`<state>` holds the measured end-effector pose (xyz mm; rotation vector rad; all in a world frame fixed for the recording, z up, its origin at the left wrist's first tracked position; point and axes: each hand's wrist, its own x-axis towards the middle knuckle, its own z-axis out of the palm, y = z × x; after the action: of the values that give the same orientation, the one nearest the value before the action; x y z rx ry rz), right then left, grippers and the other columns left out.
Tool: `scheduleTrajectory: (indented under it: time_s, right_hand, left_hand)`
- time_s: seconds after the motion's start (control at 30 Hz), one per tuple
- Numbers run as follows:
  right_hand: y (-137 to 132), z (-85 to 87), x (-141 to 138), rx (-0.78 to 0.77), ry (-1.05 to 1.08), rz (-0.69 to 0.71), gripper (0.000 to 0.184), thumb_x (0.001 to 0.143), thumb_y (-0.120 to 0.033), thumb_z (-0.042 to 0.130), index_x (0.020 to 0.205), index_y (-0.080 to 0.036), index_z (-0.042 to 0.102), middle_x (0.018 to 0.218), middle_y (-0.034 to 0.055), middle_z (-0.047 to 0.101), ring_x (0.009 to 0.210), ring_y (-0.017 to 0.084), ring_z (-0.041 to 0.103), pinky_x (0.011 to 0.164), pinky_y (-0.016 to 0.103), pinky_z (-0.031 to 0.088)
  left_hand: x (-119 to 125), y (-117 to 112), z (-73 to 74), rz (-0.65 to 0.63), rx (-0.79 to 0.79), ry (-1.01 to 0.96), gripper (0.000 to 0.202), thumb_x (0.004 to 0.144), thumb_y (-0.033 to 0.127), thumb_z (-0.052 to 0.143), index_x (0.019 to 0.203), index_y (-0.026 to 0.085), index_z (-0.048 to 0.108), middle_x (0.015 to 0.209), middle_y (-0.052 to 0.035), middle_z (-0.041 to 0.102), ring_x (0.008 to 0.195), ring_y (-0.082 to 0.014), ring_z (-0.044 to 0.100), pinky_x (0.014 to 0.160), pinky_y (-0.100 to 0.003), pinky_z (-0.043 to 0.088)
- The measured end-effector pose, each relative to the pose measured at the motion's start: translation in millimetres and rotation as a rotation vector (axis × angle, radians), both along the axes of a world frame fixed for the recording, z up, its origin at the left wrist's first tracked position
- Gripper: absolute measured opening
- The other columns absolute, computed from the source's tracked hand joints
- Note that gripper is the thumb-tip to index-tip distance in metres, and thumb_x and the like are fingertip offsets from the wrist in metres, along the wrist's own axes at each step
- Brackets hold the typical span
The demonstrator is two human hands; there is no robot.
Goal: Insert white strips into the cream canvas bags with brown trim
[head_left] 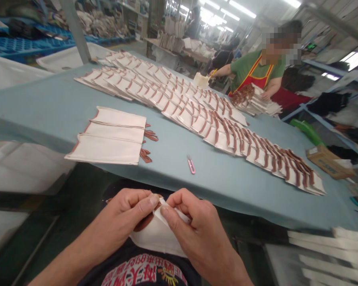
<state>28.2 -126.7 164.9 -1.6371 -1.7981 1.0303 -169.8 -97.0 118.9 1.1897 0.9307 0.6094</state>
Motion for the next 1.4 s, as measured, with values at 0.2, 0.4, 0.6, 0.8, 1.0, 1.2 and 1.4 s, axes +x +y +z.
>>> scheduleTrajectory:
  time_s: [0.2,0.4,0.6,0.8,1.0,1.2,1.4]
  right_hand:
    - [0.5,-5.1,-1.7,0.101,-0.080,0.006,0.021,0.101,-0.035,0.063,0.084,-0.024,0.070,0.058,-0.0074,0.057,0.051,0.011,0.049,0.054,0.024,0.031]
    - [0.9,-8.4,-2.3,0.258,-0.239,0.027,0.014,0.102,-0.025,0.068,0.089,-0.024,0.073,0.066,-0.0048,0.075,0.054,0.013,0.067,0.056,0.025,0.034]
    - [0.2,-12.0,-2.8,0.366,-0.411,0.052,0.011,0.101,-0.021,0.075,0.091,-0.024,0.072,0.068,-0.0032,0.080,0.059,0.019,0.079,0.057,0.028,0.035]
    - [2.7,-15.4,1.3,0.402,-0.371,0.066,0.012,0.102,-0.021,0.076,0.091,-0.024,0.071,0.067,-0.0046,0.079,0.057,0.019,0.079,0.056,0.028,0.037]
    - [4.2,-26.4,5.0,0.396,-0.310,0.053,0.014,0.106,-0.024,0.071,0.093,-0.023,0.071,0.070,-0.0026,0.081,0.061,0.017,0.079,0.058,0.027,0.037]
    - [4.3,-35.7,7.6,0.504,-0.341,0.017,0.020,0.109,-0.024,0.069,0.089,-0.024,0.070,0.070,-0.0007,0.079,0.062,0.018,0.076,0.060,0.031,0.037]
    - [8.9,-34.4,12.6,0.383,-0.319,0.037,0.014,0.104,-0.022,0.076,0.091,-0.023,0.073,0.074,0.0000,0.079,0.066,0.018,0.075,0.062,0.030,0.035]
  left_hand:
    - [-2.5,1.2,-0.5,-0.008,-0.012,0.013,0.064,0.100,0.073,0.058,0.062,0.024,0.042,0.059,0.0078,0.035,0.056,-0.0121,0.027,0.050,-0.026,0.022]
    - [-0.2,3.5,-4.5,-0.005,0.006,0.044,0.067,0.100,0.078,0.055,0.063,0.023,0.045,0.060,0.0072,0.036,0.057,-0.0122,0.029,0.052,-0.025,0.024]
    - [1.7,5.7,-7.7,0.002,0.021,0.061,0.066,0.103,0.076,0.054,0.067,0.022,0.049,0.065,0.0058,0.040,0.061,-0.0133,0.034,0.056,-0.025,0.029]
    - [-0.9,-1.3,-4.9,-0.008,0.006,0.025,0.047,0.102,0.062,0.066,0.087,0.019,0.077,0.086,-0.0024,0.071,0.076,-0.0184,0.060,0.068,-0.025,0.046]
    - [11.3,-8.6,-6.2,0.100,0.068,0.154,0.027,0.098,0.041,0.062,0.087,0.022,0.078,0.087,-0.0015,0.078,0.081,-0.0208,0.069,0.071,-0.026,0.053]
    - [24.1,-9.7,-6.6,0.176,0.273,0.366,0.022,0.094,0.029,0.059,0.086,0.022,0.078,0.087,-0.0001,0.082,0.080,-0.0220,0.077,0.075,-0.028,0.055]
    - [36.9,-15.0,-6.6,0.277,0.442,0.495,0.023,0.095,0.027,0.059,0.088,0.024,0.081,0.086,0.0008,0.085,0.074,-0.0204,0.075,0.074,-0.030,0.054]
